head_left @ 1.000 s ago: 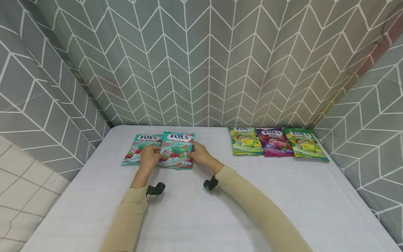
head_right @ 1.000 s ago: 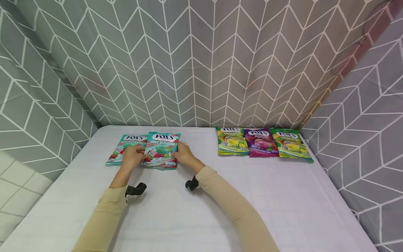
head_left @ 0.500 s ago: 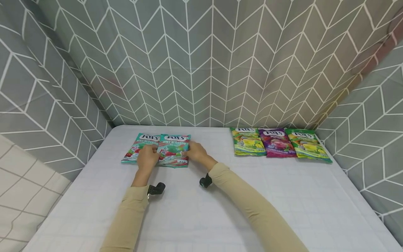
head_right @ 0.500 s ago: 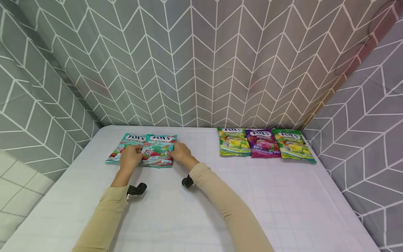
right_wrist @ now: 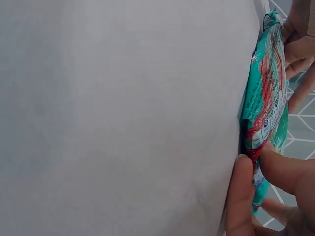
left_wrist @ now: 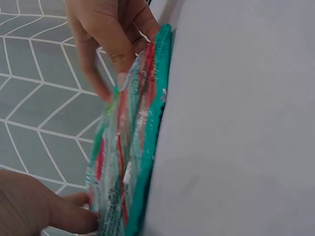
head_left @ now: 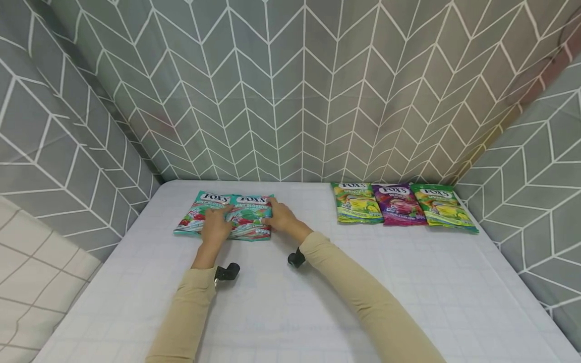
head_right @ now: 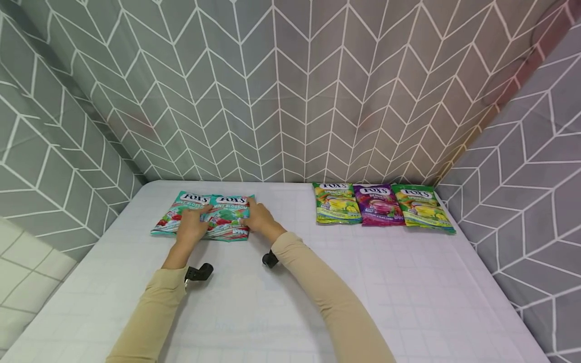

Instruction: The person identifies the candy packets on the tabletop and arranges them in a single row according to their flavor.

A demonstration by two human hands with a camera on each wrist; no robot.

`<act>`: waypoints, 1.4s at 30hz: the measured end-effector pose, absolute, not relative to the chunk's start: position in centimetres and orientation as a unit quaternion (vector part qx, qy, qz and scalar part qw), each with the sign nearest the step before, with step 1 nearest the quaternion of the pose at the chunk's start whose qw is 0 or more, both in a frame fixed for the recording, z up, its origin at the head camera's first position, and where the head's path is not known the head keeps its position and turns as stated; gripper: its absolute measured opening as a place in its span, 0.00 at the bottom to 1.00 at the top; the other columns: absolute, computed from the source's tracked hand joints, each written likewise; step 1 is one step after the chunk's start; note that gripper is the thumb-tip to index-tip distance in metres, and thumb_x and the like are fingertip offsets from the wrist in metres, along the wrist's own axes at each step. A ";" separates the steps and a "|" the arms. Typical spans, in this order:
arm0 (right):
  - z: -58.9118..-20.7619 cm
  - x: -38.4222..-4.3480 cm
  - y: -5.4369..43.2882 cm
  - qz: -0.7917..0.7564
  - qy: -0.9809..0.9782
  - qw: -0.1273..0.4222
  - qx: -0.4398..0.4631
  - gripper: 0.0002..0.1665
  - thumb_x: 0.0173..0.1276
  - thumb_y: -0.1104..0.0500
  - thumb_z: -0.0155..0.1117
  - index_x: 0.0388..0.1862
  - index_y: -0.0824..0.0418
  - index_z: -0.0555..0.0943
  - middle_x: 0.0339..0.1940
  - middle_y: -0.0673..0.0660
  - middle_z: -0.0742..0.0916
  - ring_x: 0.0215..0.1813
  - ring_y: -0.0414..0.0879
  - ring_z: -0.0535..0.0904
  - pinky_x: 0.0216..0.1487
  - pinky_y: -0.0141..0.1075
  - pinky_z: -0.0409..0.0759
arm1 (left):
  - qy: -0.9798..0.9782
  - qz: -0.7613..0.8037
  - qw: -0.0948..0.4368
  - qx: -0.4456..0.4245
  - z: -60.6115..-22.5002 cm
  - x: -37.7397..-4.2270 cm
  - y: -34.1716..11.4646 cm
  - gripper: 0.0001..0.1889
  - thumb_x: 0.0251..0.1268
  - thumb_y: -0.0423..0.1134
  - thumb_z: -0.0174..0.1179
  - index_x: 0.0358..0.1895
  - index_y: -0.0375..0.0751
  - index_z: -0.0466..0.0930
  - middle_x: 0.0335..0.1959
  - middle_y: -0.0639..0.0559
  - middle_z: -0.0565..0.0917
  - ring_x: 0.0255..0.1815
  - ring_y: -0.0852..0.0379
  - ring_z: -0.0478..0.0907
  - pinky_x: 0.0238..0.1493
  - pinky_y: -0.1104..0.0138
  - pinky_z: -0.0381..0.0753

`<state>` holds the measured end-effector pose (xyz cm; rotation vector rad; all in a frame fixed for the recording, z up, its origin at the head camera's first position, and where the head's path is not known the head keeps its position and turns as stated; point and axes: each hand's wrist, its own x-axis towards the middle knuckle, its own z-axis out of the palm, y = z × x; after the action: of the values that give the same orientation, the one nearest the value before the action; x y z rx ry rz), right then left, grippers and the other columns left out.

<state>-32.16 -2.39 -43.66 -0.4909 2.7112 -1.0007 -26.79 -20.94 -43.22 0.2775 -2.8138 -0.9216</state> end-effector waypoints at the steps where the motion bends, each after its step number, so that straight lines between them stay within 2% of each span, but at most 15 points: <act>1: -43.6 -32.2 -2.4 -0.327 0.923 0.109 -0.169 0.43 0.68 0.55 0.65 0.75 0.61 0.55 0.54 0.66 0.76 0.39 0.48 0.77 0.38 0.33 0.76 | -0.943 -0.310 0.076 0.094 -43.1 -26.8 -20.8 0.27 0.61 0.25 0.54 0.66 0.38 0.72 0.58 0.19 0.62 0.20 0.51 0.64 0.15 0.64 0.65; 4: -43.4 -32.2 -2.4 -0.294 0.932 0.123 -0.173 0.40 0.70 0.52 0.62 0.76 0.61 0.57 0.59 0.66 0.74 0.46 0.49 0.73 0.45 0.35 0.75 | -0.946 -0.304 0.058 0.099 -42.8 -26.8 -20.6 0.27 0.62 0.25 0.53 0.67 0.36 0.70 0.58 0.18 0.60 0.17 0.53 0.61 0.16 0.64 0.64; 7: -43.2 -32.3 -2.4 -0.283 0.933 0.140 -0.174 0.40 0.71 0.51 0.61 0.76 0.62 0.57 0.63 0.67 0.71 0.47 0.50 0.75 0.47 0.36 0.74 | -0.949 -0.294 0.045 0.107 -42.6 -26.9 -20.3 0.28 0.63 0.26 0.54 0.68 0.35 0.68 0.59 0.18 0.58 0.21 0.48 0.66 0.20 0.59 0.69; 10: -43.1 -32.4 -2.2 -0.283 0.929 0.154 -0.180 0.40 0.72 0.52 0.60 0.77 0.62 0.56 0.65 0.68 0.70 0.48 0.50 0.75 0.45 0.33 0.75 | -0.951 -0.286 0.034 0.111 -42.5 -26.9 -20.2 0.28 0.63 0.26 0.53 0.69 0.34 0.67 0.59 0.18 0.57 0.37 0.34 0.71 0.32 0.49 0.75; 12: -43.0 -32.6 -2.1 -0.294 0.923 0.164 -0.184 0.40 0.72 0.53 0.60 0.77 0.62 0.55 0.67 0.69 0.68 0.48 0.50 0.76 0.42 0.31 0.77 | -0.952 -0.285 0.028 0.110 -42.5 -26.9 -20.1 0.28 0.63 0.26 0.52 0.69 0.33 0.66 0.58 0.18 0.57 0.48 0.28 0.67 0.41 0.43 0.73; 14: -42.9 -32.6 -1.8 -0.312 0.915 0.176 -0.186 0.40 0.72 0.54 0.60 0.77 0.62 0.55 0.68 0.69 0.67 0.44 0.49 0.78 0.38 0.30 0.79 | -0.952 -0.285 0.024 0.107 -42.5 -26.9 -20.1 0.28 0.64 0.26 0.51 0.69 0.33 0.65 0.57 0.18 0.57 0.54 0.25 0.61 0.46 0.41 0.70; 18: -42.9 -32.8 -1.5 -0.359 0.893 0.203 -0.181 0.41 0.72 0.58 0.60 0.77 0.62 0.53 0.69 0.70 0.66 0.30 0.45 0.80 0.32 0.29 0.81 | -0.954 -0.281 0.023 0.099 -42.6 -26.9 -20.0 0.28 0.64 0.26 0.51 0.69 0.33 0.65 0.55 0.19 0.59 0.52 0.27 0.61 0.47 0.43 0.68; 22: -43.1 -32.8 -1.4 -0.390 0.877 0.213 -0.181 0.41 0.71 0.60 0.60 0.77 0.62 0.53 0.67 0.71 0.66 0.27 0.42 0.77 0.32 0.30 0.81 | -0.956 -0.278 0.025 0.094 -42.9 -26.7 -20.1 0.28 0.64 0.26 0.50 0.69 0.32 0.64 0.55 0.19 0.59 0.51 0.29 0.60 0.45 0.45 0.68; 24: -43.4 -32.8 -1.3 -0.398 0.874 0.208 -0.187 0.41 0.71 0.61 0.60 0.77 0.63 0.53 0.62 0.70 0.70 0.26 0.41 0.77 0.32 0.30 0.81 | -0.957 -0.276 0.030 0.084 -43.1 -26.7 -20.2 0.28 0.64 0.26 0.50 0.70 0.31 0.63 0.56 0.19 0.59 0.51 0.29 0.60 0.46 0.45 0.67; 27: -43.3 -32.5 -1.0 -0.395 0.876 0.191 -0.199 0.41 0.71 0.61 0.61 0.77 0.64 0.54 0.48 0.66 0.78 0.26 0.43 0.77 0.31 0.30 0.79 | -0.959 -0.272 0.044 0.069 -43.3 -26.8 -20.3 0.28 0.64 0.26 0.49 0.70 0.30 0.63 0.56 0.19 0.60 0.50 0.29 0.59 0.47 0.45 0.65; 30: -42.9 -31.8 -0.4 -0.393 0.878 0.174 -0.211 0.40 0.70 0.61 0.62 0.75 0.65 0.56 0.39 0.61 0.80 0.31 0.44 0.77 0.35 0.31 0.77 | -0.964 -0.254 0.063 0.052 -43.4 -26.9 -20.1 0.28 0.63 0.26 0.50 0.69 0.29 0.64 0.54 0.19 0.63 0.48 0.31 0.60 0.47 0.46 0.62; 34: -42.6 -30.4 1.2 -0.404 0.869 0.167 -0.232 0.35 0.69 0.62 0.62 0.72 0.67 0.62 0.45 0.63 0.81 0.39 0.48 0.80 0.42 0.36 0.77 | -0.966 -0.237 0.096 0.040 -43.5 -27.0 -19.7 0.27 0.61 0.26 0.53 0.66 0.26 0.67 0.50 0.19 0.69 0.44 0.34 0.62 0.47 0.47 0.61; 39: -42.5 -28.6 4.5 -0.405 0.865 0.141 -0.260 0.26 0.70 0.62 0.60 0.65 0.68 0.70 0.52 0.66 0.81 0.50 0.55 0.80 0.50 0.42 0.78 | -0.940 -0.302 0.152 0.040 -43.3 -26.9 -18.7 0.28 0.56 0.22 0.54 0.64 0.23 0.68 0.53 0.20 0.68 0.52 0.29 0.63 0.53 0.43 0.63; 42: -42.4 -28.4 6.7 -0.395 0.874 0.100 -0.265 0.23 0.69 0.62 0.60 0.61 0.69 0.74 0.51 0.66 0.81 0.53 0.56 0.78 0.52 0.43 0.77 | -0.915 -0.360 0.178 0.022 -42.8 -27.0 -17.3 0.28 0.53 0.19 0.51 0.63 0.23 0.69 0.52 0.21 0.68 0.52 0.29 0.64 0.51 0.41 0.65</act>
<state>-28.43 6.72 -42.41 -0.7835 2.5843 -1.1681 -27.01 -17.35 -42.81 0.0627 -2.5894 -1.0194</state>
